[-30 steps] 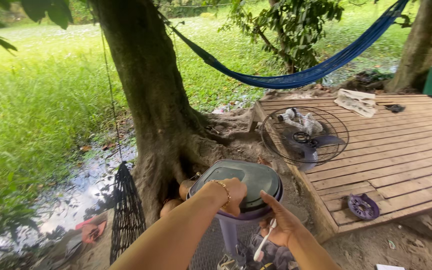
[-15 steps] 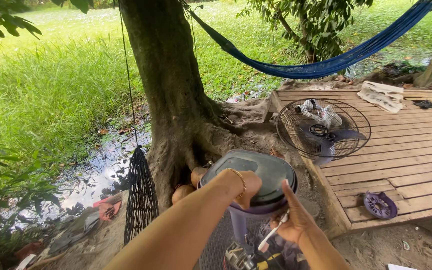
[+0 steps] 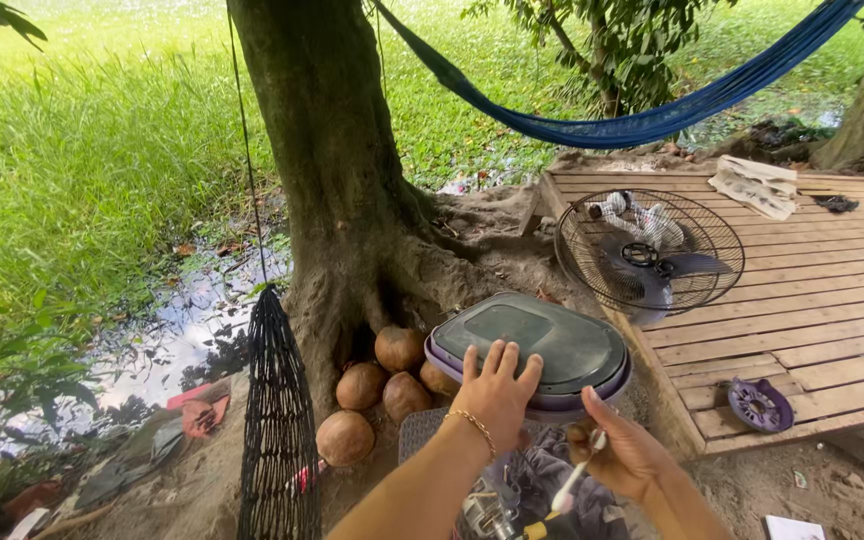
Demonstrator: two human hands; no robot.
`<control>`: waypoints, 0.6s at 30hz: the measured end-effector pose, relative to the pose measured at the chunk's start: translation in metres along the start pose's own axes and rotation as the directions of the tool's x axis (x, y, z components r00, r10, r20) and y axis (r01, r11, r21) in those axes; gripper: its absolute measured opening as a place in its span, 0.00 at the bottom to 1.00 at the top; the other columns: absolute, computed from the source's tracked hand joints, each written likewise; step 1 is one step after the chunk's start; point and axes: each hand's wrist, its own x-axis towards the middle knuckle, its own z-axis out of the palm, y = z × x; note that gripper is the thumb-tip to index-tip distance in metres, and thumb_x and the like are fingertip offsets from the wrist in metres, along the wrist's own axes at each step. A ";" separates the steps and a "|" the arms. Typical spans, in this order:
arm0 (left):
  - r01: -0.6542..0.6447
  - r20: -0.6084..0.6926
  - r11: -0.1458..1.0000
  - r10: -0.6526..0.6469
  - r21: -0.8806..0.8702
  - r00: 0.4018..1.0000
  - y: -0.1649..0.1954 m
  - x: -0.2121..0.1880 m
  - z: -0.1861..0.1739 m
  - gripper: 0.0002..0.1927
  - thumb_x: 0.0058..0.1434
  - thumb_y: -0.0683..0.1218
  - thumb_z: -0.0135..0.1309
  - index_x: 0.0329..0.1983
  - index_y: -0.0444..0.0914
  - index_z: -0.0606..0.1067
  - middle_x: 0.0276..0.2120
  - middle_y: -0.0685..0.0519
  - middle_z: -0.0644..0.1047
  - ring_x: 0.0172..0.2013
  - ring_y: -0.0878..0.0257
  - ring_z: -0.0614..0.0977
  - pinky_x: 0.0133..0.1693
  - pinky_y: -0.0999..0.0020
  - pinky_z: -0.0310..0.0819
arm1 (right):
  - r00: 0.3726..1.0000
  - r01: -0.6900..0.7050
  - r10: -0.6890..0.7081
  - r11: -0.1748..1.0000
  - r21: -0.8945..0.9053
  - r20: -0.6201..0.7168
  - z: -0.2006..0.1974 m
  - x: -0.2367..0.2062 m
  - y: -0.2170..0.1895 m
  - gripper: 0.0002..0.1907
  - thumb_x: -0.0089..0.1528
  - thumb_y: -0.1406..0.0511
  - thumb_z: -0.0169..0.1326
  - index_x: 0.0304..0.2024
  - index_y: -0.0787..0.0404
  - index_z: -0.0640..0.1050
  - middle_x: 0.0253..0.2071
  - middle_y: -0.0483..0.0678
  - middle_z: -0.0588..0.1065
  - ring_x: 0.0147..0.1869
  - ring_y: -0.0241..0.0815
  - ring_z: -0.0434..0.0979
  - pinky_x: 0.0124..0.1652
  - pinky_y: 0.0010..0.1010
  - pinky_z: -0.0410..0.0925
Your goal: The person uses a screwdriver to loosen and tighten screws on the lid of a purple and grey appliance, then uses a white plastic tool to pry and adjust the lid's edge. The appliance is placed on a small stool outdoors near a tree and a wooden deck.
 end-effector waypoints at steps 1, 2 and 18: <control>0.010 -0.066 1.000 -0.010 -0.005 0.998 0.001 -0.001 0.007 0.58 0.46 0.62 0.71 0.75 0.41 0.54 0.71 0.37 0.56 0.72 0.41 0.53 0.66 0.35 0.42 | 1.000 -0.001 0.001 1.000 -0.018 0.011 -0.003 -0.003 -0.001 0.21 0.50 0.53 0.68 0.37 0.56 0.76 0.32 0.45 0.70 0.35 0.39 0.70 0.29 0.33 0.63; 0.018 -0.132 1.000 -0.020 -0.013 0.991 0.002 -0.001 0.011 0.54 0.49 0.62 0.70 0.74 0.41 0.56 0.71 0.37 0.57 0.72 0.40 0.54 0.66 0.34 0.42 | 1.000 -0.001 0.001 0.999 -0.037 0.019 -0.006 -0.006 -0.002 0.20 0.51 0.55 0.67 0.38 0.57 0.77 0.32 0.45 0.71 0.35 0.39 0.71 0.30 0.33 0.64; -0.099 -0.447 0.925 -0.082 -0.367 0.891 0.029 -0.015 0.027 0.50 0.48 0.79 0.54 0.64 0.41 0.74 0.61 0.48 0.74 0.71 0.47 0.65 0.73 0.37 0.39 | 0.862 -0.194 0.062 0.957 -0.214 -0.504 -0.060 -0.012 0.158 0.29 0.61 0.42 0.49 0.46 0.58 0.79 0.19 0.51 0.65 0.18 0.48 0.65 0.21 0.38 0.60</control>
